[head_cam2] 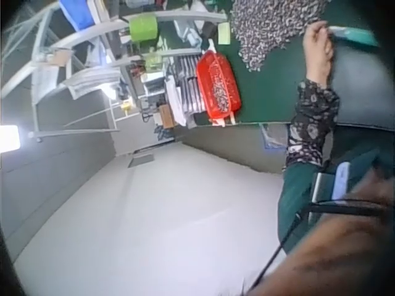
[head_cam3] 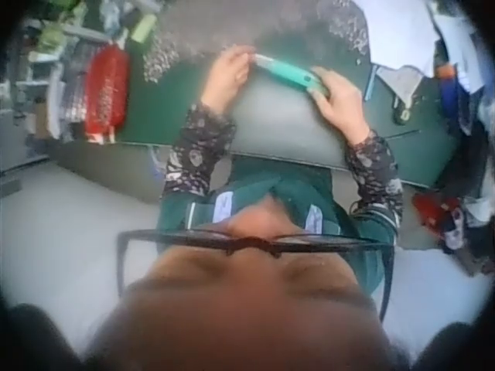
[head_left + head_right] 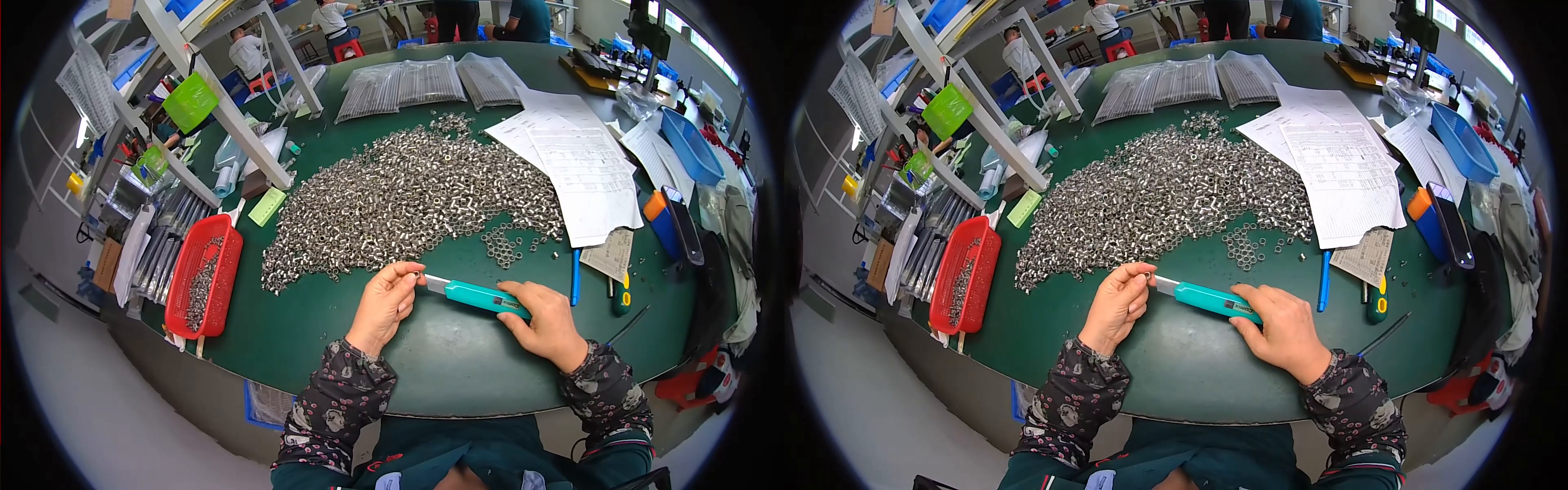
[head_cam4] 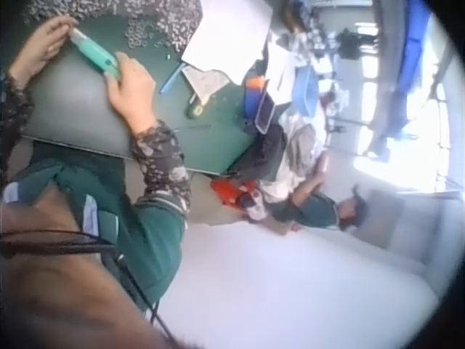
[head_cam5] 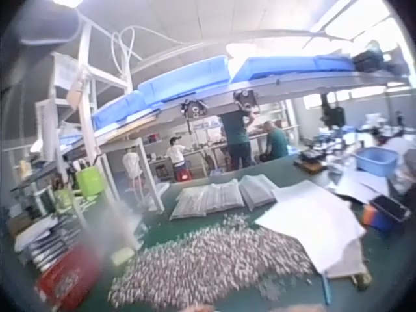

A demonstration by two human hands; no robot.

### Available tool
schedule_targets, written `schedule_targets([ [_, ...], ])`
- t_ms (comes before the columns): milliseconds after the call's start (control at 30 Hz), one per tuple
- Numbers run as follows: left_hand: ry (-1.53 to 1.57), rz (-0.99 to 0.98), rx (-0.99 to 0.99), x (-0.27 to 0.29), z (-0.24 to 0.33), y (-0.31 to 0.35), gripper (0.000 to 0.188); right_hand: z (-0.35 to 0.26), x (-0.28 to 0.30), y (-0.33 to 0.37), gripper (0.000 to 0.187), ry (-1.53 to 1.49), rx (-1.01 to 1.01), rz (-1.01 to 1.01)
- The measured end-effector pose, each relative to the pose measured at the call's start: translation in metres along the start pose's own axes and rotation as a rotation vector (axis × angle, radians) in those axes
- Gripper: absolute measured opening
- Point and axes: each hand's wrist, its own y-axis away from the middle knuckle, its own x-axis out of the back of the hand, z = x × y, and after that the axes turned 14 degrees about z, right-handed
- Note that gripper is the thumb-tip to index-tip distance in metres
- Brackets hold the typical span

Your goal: Using a utility knife to clean or separate small metal components on a workbench.

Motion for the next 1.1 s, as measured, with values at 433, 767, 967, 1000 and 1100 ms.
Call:
schedule_targets([
  [433, 0.029, 0.011, 0.004, -0.001, -0.001, 0.000, 0.009, 0.004, -0.001, 0.001, 0.025, -0.194, -0.134, -0.115],
  [767, -0.002, 0.024, -0.052, -0.001, -0.005, 0.000, 0.008, -0.004, -0.002, 0.005, 0.026, -0.085, -0.100, -0.026],
  [967, 0.039, 0.097, -0.026, -0.002, -0.005, 0.002, 0.008, -0.002, -0.002, 0.005, 0.026, -0.058, -0.064, 0.034],
  [1000, 0.044, 0.099, -0.026, -0.002, -0.005, 0.002, 0.008, -0.003, -0.001, 0.005, 0.026, -0.071, -0.091, -0.012],
  [1100, 0.033, 0.092, -0.025, -0.002, -0.004, 0.002, 0.008, -0.001, -0.005, 0.007, 0.026, -0.133, -0.074, -0.029],
])
